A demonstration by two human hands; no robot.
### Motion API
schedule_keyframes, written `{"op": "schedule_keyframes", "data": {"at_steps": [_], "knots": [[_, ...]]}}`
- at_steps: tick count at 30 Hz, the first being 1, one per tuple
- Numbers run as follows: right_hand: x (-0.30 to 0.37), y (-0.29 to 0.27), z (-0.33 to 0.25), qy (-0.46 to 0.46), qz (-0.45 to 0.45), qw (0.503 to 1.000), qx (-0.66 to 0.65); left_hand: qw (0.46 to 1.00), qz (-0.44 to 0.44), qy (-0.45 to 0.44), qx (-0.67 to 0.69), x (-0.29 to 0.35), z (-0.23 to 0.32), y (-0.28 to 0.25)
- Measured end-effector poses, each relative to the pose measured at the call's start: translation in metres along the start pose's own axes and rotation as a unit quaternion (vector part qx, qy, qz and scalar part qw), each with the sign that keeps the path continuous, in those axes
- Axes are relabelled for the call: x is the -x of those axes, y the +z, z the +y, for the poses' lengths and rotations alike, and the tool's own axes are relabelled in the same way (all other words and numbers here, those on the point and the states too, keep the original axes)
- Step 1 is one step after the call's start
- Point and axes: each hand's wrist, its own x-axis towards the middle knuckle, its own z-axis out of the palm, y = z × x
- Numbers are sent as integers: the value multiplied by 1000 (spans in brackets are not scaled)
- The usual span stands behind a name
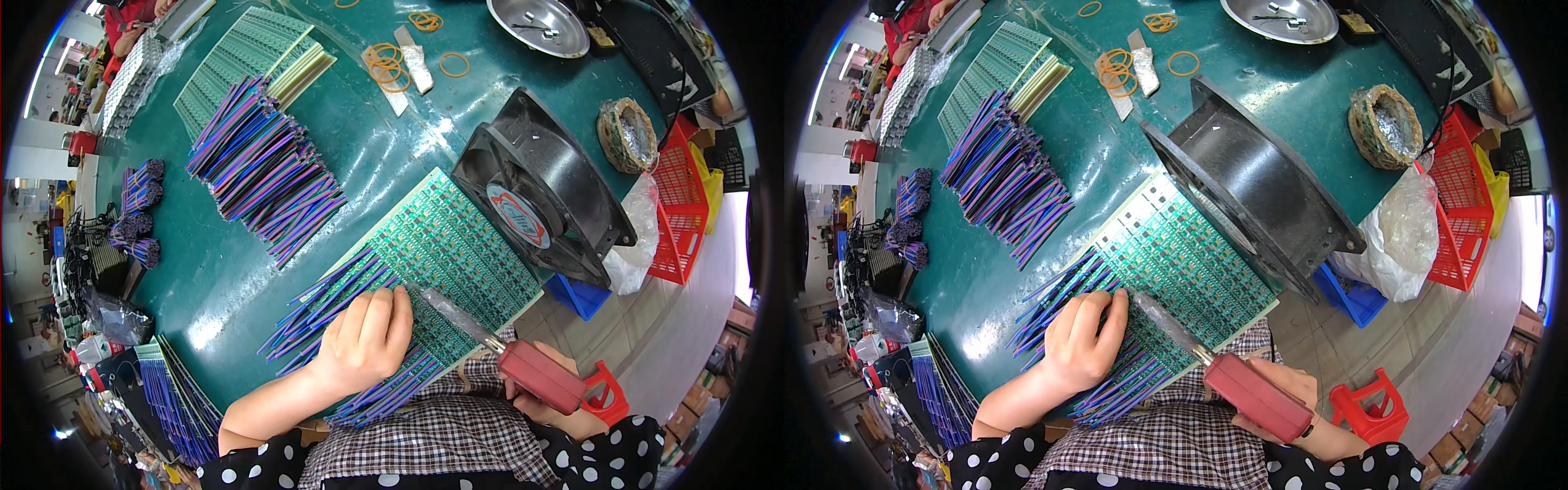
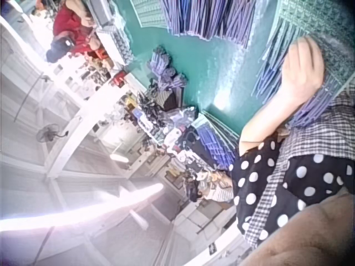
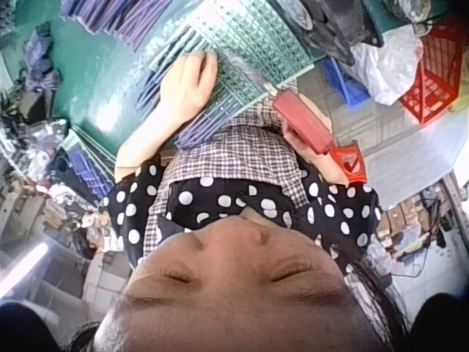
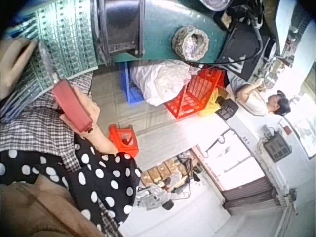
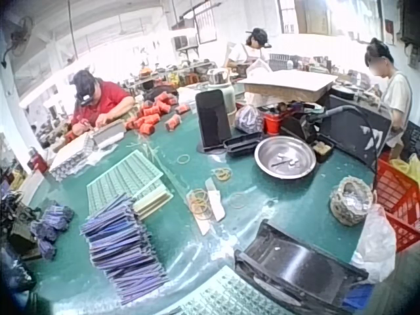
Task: The person assembles electronics by taking wire bundles from a stack, positioning them onto a circuit board, and soldering them in place using a soldering iron.
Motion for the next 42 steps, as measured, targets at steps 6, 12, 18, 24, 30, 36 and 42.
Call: {"op": "schedule_keyframes", "data": {"at_steps": [6, 12, 18, 24, 30, 36, 42], "knots": [[-7, -2, -5, 10, -3, 1000, 18, 1000, 9, 15, -24, -1, 1, 1], [-6, 0, -3, 19, -2, 1000, 12, 1000, 2, 8, -25, 0, 1, -1], [9, -2, -5, 154, -6, 982, -112, 998, -13, 39, -48, -2, -1, -2], [4, -2, -4, 131, -14, 985, -112, 998, -7, 43, -53, -1, -3, -1], [4, 0, -5, 143, 2, 977, -156, 997, -13, 45, -59, -1, -3, -1], [-3, -5, -8, 96, 24, 980, -171, 997, -20, 49, -57, -2, -3, -2], [3, -5, -4, 95, 12, 986, -137, 997, -34, 46, -44, -3, -5, -6]]}}
